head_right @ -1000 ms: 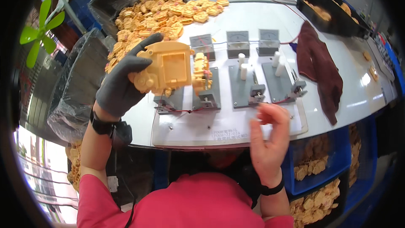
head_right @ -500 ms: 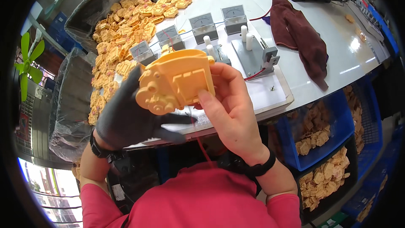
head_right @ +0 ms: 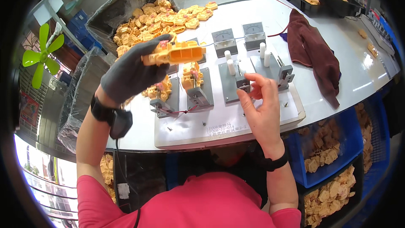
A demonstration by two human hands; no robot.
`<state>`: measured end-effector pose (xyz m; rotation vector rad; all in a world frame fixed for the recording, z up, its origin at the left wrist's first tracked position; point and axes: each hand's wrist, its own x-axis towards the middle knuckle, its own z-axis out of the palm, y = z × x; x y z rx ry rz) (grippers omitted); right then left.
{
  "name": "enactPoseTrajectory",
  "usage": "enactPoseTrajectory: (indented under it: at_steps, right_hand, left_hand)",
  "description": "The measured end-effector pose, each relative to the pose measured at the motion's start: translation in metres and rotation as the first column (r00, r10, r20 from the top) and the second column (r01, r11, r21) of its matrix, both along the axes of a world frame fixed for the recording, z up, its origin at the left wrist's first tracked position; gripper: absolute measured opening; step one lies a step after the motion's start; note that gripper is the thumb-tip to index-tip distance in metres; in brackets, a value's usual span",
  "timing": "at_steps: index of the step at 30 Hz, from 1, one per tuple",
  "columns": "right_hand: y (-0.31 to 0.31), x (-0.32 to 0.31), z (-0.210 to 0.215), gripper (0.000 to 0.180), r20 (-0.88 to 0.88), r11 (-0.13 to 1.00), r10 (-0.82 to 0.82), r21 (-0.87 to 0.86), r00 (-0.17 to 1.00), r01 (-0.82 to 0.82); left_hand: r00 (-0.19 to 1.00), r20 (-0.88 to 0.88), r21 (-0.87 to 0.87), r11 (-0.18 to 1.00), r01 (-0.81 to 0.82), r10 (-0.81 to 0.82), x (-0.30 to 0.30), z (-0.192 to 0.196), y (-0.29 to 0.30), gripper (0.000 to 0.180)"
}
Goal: The person assembles small yellow plastic components by inserting them into a white testing jig with metal pins. They connect red and black wires to the components and the jig, then remove the assembled units and place them into a blue bin. The process is repeated for multiple units.
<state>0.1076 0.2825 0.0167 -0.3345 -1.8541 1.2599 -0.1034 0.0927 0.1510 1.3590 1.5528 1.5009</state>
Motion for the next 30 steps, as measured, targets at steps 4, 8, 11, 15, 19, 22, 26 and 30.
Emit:
enactPoseTrajectory:
  at_steps: [4, 8, 11, 15, 19, 22, 26, 30]
  right_hand:
    - [0.005, 0.001, -0.004, 0.029, -0.069, 0.988, 0.037, 0.15, 0.997, -0.027]
    - [0.003, 0.003, -0.005, 0.024, -0.098, 0.995, 0.076, 0.079, 0.992, -0.068]
    - [0.005, 0.003, -0.008, 0.023, -0.151, 0.988, 0.1, 0.133, 0.984, -0.08]
    - [0.004, 0.003, -0.009, 0.023, -0.168, 0.985, 0.132, 0.129, 0.977, -0.111]
    - [0.007, 0.005, -0.011, 0.023, -0.166, 0.986, 0.129, 0.122, 0.978, -0.109]
    - [0.005, 0.005, -0.01, 0.022, -0.169, 0.986, 0.131, 0.122, 0.977, -0.111]
    - [0.006, 0.007, -0.008, 0.021, -0.167, 0.987, 0.115, 0.134, 0.979, -0.093]
    - [0.006, 0.005, -0.009, 0.021, -0.18, 0.987, 0.123, 0.125, 0.976, -0.101]
  left_hand:
    - [0.766, 0.641, -0.216, 0.97, 0.111, 0.055, -0.027, 0.03, 0.027, 0.035]
    - [0.783, 0.58, -0.359, 0.933, 0.001, 0.222, -0.041, 0.025, 0.064, 0.034]
    - [0.874, -0.475, -0.261, 0.965, -0.033, -0.099, -0.067, 0.009, 0.077, 0.036]
    - [0.793, -0.596, -0.255, 0.908, -0.333, 0.123, -0.039, 0.009, 0.108, 0.054]
    - [0.861, -0.479, -0.408, 0.824, -0.393, 0.174, 0.004, 0.005, 0.132, 0.063]
    - [0.65, -0.759, -0.292, 0.88, -0.375, 0.025, 0.02, -0.005, 0.12, 0.062]
    - [0.529, -0.841, -0.311, 0.9, -0.304, -0.112, 0.056, -0.008, 0.106, 0.065]
    - [0.357, -0.91, -0.331, 0.889, -0.315, -0.212, 0.059, -0.018, 0.1, 0.07]
